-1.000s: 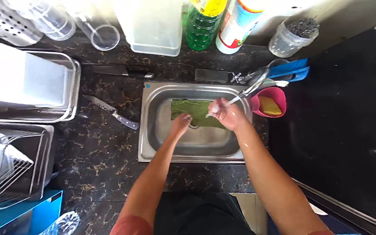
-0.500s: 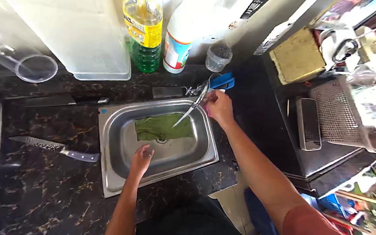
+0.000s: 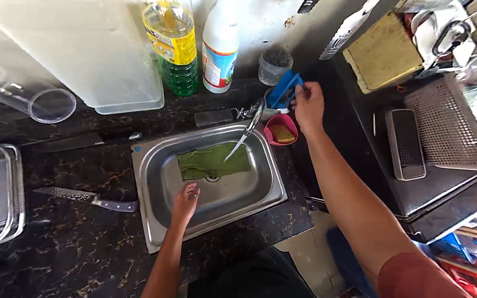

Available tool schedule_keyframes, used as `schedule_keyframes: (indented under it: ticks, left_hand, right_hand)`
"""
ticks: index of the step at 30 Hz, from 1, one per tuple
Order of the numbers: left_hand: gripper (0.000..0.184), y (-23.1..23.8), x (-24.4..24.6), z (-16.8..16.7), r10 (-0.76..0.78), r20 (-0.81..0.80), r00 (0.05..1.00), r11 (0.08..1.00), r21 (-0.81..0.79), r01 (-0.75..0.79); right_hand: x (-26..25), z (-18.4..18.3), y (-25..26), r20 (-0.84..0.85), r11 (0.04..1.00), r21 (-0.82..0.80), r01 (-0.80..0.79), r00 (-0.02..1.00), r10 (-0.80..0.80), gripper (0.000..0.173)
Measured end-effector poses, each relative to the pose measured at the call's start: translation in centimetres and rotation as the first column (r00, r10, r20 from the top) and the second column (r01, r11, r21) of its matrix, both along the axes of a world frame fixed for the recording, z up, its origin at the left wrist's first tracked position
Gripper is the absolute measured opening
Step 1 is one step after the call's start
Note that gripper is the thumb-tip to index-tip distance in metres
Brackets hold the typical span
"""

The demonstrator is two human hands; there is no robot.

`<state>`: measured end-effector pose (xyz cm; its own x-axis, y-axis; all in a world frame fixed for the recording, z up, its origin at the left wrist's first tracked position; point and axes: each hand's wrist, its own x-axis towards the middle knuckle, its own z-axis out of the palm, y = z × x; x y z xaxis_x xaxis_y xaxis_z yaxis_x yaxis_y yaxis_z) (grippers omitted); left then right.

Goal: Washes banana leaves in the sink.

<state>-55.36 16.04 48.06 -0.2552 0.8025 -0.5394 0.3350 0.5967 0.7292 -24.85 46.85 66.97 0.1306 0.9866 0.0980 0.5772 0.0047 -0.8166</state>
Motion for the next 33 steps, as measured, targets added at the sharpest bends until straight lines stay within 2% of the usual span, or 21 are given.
schedule_keyframes:
  ticks: [2,4,6,7,10,12,15,19,22,30,33]
  left_hand:
    - [0.037,2.5,0.6,0.9,-0.083,-0.048,0.995,0.995,0.044,0.085]
    - [0.035,6.0,1.4,2.5,-0.117,-0.072,0.991,0.982,0.138,0.126]
    - [0.034,10.2,2.4,4.3,-0.144,-0.083,0.986,0.966,0.204,0.158]
    - [0.035,12.6,3.0,5.3,-0.167,-0.086,0.982,0.961,0.209,0.182]
    - [0.048,20.0,5.2,6.4,-0.243,-0.072,0.967,0.947,0.198,0.253]
    - [0.055,24.1,6.7,6.5,-0.299,-0.114,0.947,0.931,0.183,0.316]
    - [0.05,28.1,8.3,6.9,-0.317,-0.084,0.945,0.932,0.155,0.327]
    - [0.036,30.2,8.8,5.0,-0.191,0.041,0.981,0.956,0.233,0.176]
    - [0.027,30.8,8.7,4.2,-0.207,-0.02,0.978,0.95,0.234,0.206]
    - [0.037,31.1,8.7,4.7,-0.206,-0.094,0.974,0.961,0.166,0.22]
    - [0.04,30.0,8.4,5.1,-0.234,-0.124,0.964,0.939,0.227,0.257]
  right_hand:
    - [-0.2,2.1,-0.1,0.031,0.992,0.108,-0.058,0.998,0.055,0.039]
    - [-0.3,3.8,-0.9,0.022,0.954,0.287,-0.09,0.996,0.087,0.034]
    - [-0.3,5.0,-2.7,-0.018,0.908,0.412,-0.069,0.996,0.083,0.033]
    - [-0.4,5.5,-4.3,-0.054,0.905,0.425,-0.039,0.996,0.068,0.032]
    - [-0.5,4.4,-10.6,-0.202,0.946,0.315,0.077,0.979,-0.012,0.033]
    - [-0.4,0.8,-13.3,-0.321,0.954,0.271,0.126,0.947,-0.034,0.031]
    - [-0.5,-3.5,-15.4,-0.331,0.987,0.123,0.101,0.942,-0.055,0.029]
    - [0.0,-5.4,-17.2,-0.319,0.997,0.058,0.044,0.948,-0.023,0.025]
    - [0.6,-6.7,-19.1,-0.318,0.999,0.004,0.044,0.947,-0.04,0.025]
    - [0.6,-8.8,-21.5,-0.403,0.992,-0.126,0.023,0.912,-0.073,0.022]
    - [0.3,-9.0,-21.4,-0.472,0.975,-0.221,0.032,0.871,-0.136,0.022]
